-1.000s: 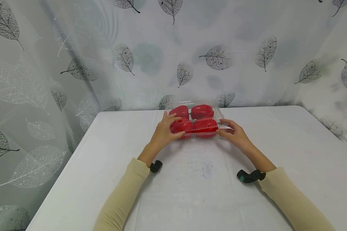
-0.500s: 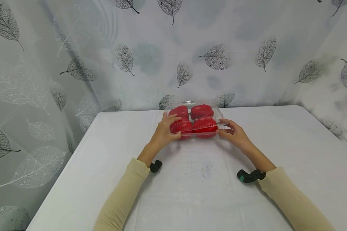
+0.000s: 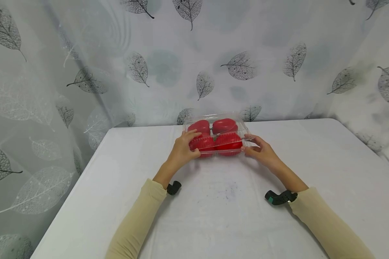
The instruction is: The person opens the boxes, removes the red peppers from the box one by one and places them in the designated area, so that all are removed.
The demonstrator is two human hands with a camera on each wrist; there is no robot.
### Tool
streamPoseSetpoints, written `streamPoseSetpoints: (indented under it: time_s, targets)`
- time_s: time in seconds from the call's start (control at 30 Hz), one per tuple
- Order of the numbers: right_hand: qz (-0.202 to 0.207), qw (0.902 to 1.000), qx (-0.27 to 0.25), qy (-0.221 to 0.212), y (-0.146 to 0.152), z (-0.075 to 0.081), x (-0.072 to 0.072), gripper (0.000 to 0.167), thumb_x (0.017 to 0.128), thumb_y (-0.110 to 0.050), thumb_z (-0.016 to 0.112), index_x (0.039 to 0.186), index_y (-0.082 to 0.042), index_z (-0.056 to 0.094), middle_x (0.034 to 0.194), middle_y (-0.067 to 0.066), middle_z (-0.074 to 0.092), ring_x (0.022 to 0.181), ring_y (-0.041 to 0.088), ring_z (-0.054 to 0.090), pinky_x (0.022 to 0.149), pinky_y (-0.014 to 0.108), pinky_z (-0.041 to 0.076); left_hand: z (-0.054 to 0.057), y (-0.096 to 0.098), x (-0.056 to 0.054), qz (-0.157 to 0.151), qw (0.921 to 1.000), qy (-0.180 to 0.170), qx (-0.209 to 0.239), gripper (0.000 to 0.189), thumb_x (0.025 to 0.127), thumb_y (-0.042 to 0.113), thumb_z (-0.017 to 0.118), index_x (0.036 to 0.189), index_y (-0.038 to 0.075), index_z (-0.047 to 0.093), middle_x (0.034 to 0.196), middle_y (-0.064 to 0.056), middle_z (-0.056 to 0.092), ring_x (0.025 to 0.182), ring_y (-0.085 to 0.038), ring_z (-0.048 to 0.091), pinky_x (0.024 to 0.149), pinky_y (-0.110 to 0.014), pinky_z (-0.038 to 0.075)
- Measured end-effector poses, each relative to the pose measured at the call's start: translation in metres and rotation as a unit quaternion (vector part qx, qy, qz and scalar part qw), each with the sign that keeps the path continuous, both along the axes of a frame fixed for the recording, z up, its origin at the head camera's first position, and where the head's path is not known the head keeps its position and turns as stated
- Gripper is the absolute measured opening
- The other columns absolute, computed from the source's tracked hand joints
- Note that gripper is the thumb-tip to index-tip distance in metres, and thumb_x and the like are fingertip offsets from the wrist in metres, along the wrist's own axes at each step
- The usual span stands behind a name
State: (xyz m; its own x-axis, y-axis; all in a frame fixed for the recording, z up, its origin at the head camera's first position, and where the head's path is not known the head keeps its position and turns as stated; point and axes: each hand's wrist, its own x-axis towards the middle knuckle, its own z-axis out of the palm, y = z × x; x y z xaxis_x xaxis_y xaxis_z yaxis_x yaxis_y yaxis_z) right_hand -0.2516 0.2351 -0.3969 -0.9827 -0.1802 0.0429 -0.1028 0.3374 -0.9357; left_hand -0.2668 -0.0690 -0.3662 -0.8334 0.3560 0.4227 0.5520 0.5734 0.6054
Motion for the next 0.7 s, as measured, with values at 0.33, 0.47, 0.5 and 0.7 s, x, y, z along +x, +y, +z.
streamPoseSetpoints:
  time_s: [0.33,0.47,0.5,0.7]
  targets:
    - [-0.001,0.9998,-0.014,-0.011,-0.0010,-0.0025,-0.0001,0.068,0.096,-0.028,0.064,0.151,-0.008,0.029,0.153,0.020,0.033,0.127,0.041,0.049,0.091,0.037,0.053,0.0029,-0.0062,0.0004,0.001,0.9994,-0.033,-0.012,0.051,0.082,0.005,0.071,0.132,0.004,0.060,0.142,-0.015,0.053,0.134,-0.043,0.042,0.107,-0.046,0.039]
    - [-0.001,0.9996,-0.023,-0.016,-0.0007,-0.0053,-0.0012,0.069,0.095,-0.031,0.064,0.150,-0.008,0.030,0.153,0.018,0.034,0.128,0.040,0.048,0.090,0.034,0.054,0.0045,-0.0075,0.0011,-0.015,0.9989,-0.040,-0.019,0.051,0.084,0.004,0.070,0.133,0.003,0.058,0.142,-0.017,0.051,0.134,-0.047,0.040,0.105,-0.047,0.040]
    - [-0.001,0.9995,-0.026,-0.016,-0.0003,-0.0057,-0.0012,0.069,0.095,-0.030,0.065,0.150,-0.008,0.030,0.153,0.018,0.034,0.128,0.040,0.048,0.089,0.034,0.054,0.0047,-0.0076,0.0011,-0.018,0.9987,-0.042,-0.021,0.051,0.084,0.004,0.070,0.134,0.002,0.058,0.142,-0.018,0.051,0.134,-0.047,0.040,0.106,-0.047,0.040]
    - [0.003,0.9992,-0.036,-0.016,0.0014,-0.0057,-0.0012,0.068,0.095,-0.031,0.065,0.150,-0.008,0.030,0.153,0.017,0.034,0.128,0.039,0.048,0.090,0.033,0.054,0.0051,-0.0047,0.0011,-0.017,0.9988,-0.040,-0.022,0.051,0.083,-0.001,0.068,0.133,-0.001,0.057,0.142,-0.020,0.051,0.134,-0.040,0.044,0.107,-0.046,0.037]
